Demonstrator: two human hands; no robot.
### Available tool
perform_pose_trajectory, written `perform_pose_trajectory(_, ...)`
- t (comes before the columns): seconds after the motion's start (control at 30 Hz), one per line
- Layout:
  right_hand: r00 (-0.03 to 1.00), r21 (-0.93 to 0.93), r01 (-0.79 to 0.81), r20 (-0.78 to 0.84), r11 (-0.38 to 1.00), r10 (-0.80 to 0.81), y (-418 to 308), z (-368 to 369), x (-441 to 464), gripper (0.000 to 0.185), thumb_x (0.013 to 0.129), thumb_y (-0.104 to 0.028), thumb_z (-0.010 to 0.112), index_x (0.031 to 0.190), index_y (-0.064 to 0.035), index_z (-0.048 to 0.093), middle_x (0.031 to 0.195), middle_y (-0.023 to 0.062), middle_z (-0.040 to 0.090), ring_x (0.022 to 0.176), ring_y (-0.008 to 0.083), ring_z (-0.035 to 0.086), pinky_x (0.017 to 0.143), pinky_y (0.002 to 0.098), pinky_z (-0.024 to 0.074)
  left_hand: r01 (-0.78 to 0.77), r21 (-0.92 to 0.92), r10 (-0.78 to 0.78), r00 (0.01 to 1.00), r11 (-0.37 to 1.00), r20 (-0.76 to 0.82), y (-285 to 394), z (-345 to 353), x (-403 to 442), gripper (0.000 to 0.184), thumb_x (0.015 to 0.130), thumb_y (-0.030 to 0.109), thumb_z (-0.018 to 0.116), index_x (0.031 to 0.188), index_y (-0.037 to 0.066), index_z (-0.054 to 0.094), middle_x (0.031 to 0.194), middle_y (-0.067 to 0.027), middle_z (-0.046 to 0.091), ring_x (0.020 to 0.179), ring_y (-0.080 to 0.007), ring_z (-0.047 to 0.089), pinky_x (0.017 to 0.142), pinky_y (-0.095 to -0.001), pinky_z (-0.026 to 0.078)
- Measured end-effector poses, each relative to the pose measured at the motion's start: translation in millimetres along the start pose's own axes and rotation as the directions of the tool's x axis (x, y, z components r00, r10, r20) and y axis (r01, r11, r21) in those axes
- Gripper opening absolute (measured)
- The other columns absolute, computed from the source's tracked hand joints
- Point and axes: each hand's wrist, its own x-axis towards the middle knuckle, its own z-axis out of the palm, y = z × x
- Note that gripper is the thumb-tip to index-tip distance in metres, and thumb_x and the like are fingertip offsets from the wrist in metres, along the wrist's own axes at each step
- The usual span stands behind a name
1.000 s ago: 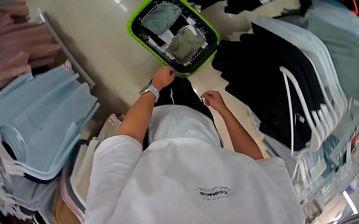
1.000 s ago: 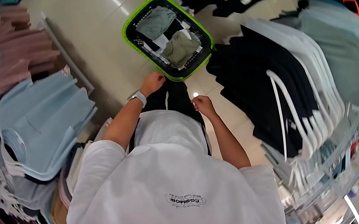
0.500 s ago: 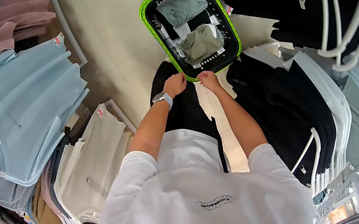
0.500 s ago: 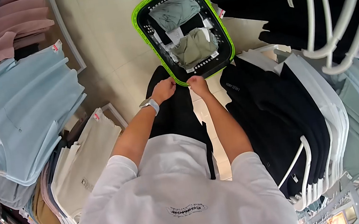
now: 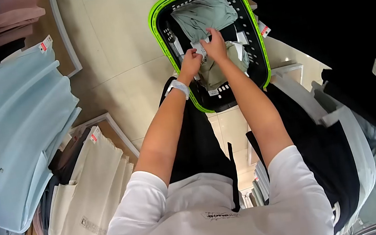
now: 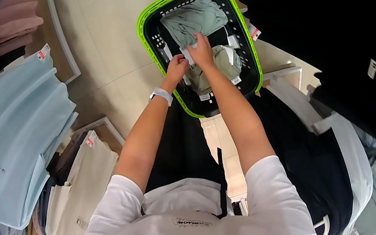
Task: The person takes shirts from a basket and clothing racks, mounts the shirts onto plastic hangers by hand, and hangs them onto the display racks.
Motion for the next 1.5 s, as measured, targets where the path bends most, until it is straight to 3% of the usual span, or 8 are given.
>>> perform_pose_trajectory(0.4, 0.889, -0.457, -0.448, -0.135, 0.768, 0.438, 72, 12, -75, 0.071, 0.068, -0.023, 0.073, 0.122, -0.0021, 0.032, 0.104, 0.022, 0.048, 0.102, 0.0382, 0.052, 0.088, 0.0455, 0.0426, 0.118, 0.233, -0.116, 0.993, 0.965, -0.025, -42, 33, -6, 0.033, 0.076, 0.017, 0.055, 0.103, -0.003, 0.055, 0.095, -0.022, 0.063, 0.091, -0.036, 0.06, 0.08, -0.0377, 0.047)
perform_pose_trajectory(0.7, 0.469, 0.314, -0.879, 0.435, 0.358, 0.769, 123, -25, -157, 0.019, 0.072, -0.013, 0.053, 0.086, -0.0017, 0.057, 0.09, 0.0114, 0.06, 0.086, 0.0222, 0.06, 0.081, 0.0372, 0.048, -0.061, 0.619, -0.077, 0.978, 0.783, 0.195, -54, 54, -62, 0.046, 0.072, 0.016, 0.056, 0.115, 0.001, 0.047, 0.108, -0.0233, 0.057, 0.1, -0.0407, 0.055, 0.086, -0.0445, 0.045)
perform_pose_trajectory(0.77, 0.517, 0.615, -0.777, 0.745, -0.134, 0.423, 119, -54, -186, 0.029, 0.073, -0.015, 0.049, 0.096, -0.0017, 0.058, 0.097, 0.0121, 0.061, 0.087, 0.0236, 0.061, 0.081, 0.0366, 0.0488, -0.196, 0.618, 0.085, 0.975, 0.762, 0.204, -61, 50, -74, 0.05, 0.074, 0.016, 0.055, 0.12, 0.002, 0.044, 0.117, -0.0222, 0.052, 0.103, -0.04, 0.054, 0.086, -0.0457, 0.045)
perform_pose_trajectory(0.9, 0.603, 0.698, -0.669, 0.71, -0.255, 0.363, 42, -140, -256, 0.044, 0.074, -0.02, 0.049, 0.109, 0.0045, 0.058, 0.105, 0.0118, 0.063, 0.091, 0.0245, 0.061, 0.083, 0.0347, 0.0491, -0.183, 0.37, 0.066, 0.949, 0.911, 0.308, -66, 57, -103, 0.058, 0.081, 0.029, 0.056, 0.129, 0.004, 0.037, 0.121, -0.0251, 0.048, 0.098, -0.0404, 0.056, 0.086, -0.0427, 0.047)
perform_pose_trajectory(1.0, 0.813, 0.785, -0.579, 0.576, -0.22, -0.083, 14, -160, -309, 0.047, 0.07, -0.016, 0.057, 0.112, 0.0063, 0.057, 0.107, 0.011, 0.063, 0.094, 0.0232, 0.061, 0.085, 0.0333, 0.0474, 0.777, -0.285, -0.515, 0.597, 0.561, 0.615, 23, 47, -151, 0.059, 0.086, 0.043, 0.053, 0.127, 0.002, 0.04, 0.118, -0.0188, 0.053, 0.09, -0.0287, 0.063, 0.077, -0.0423, 0.052)
perform_pose_trajectory(1.1, 0.536, 0.578, -0.815, 0.78, 0.043, -0.321, -33, -181, -352, 0.048, 0.068, -0.012, 0.061, 0.112, 0.0064, 0.057, 0.106, 0.0107, 0.063, 0.094, 0.0213, 0.061, 0.085, 0.0314, 0.0468, 0.797, -0.428, -0.4, 0.59, 0.427, 0.701, 72, 51, -207, 0.056, 0.086, 0.042, 0.054, 0.12, -0.001, 0.046, 0.105, -0.0147, 0.061, 0.083, -0.0259, 0.064, 0.072, -0.0405, 0.053)
perform_pose_trajectory(1.3, 0.06, 0.275, -0.879, 0.875, 0.39, -0.481, -155, -233, -366, 0.048, 0.061, -0.004, 0.069, 0.107, 0.0074, 0.06, 0.102, 0.0093, 0.064, 0.092, 0.0145, 0.06, 0.084, 0.0279, 0.0459, 0.53, -0.129, -0.329, 0.679, 0.838, 0.657, 178, 21, -295, 0.021, 0.075, 0.01, 0.057, 0.094, 0.001, 0.058, 0.079, -0.0083, 0.062, 0.065, -0.0166, 0.06, 0.058, -0.0306, 0.05)
perform_pose_trajectory(1.5, 0.778, 0.784, -0.621, 0.611, -0.028, -0.145, -148, -281, -357, 0.052, 0.086, -0.027, 0.05, 0.13, -0.0018, 0.043, 0.128, 0.0117, 0.05, 0.115, 0.032, 0.051, 0.099, 0.046, 0.0394, 0.14, -0.142, -0.002, 0.718, 0.98, 0.696, 263, -5, -422, 0.034, 0.067, 0.008, 0.059, 0.099, -0.003, 0.056, 0.084, -0.0052, 0.06, 0.071, -0.0125, 0.057, 0.065, -0.0259, 0.047)
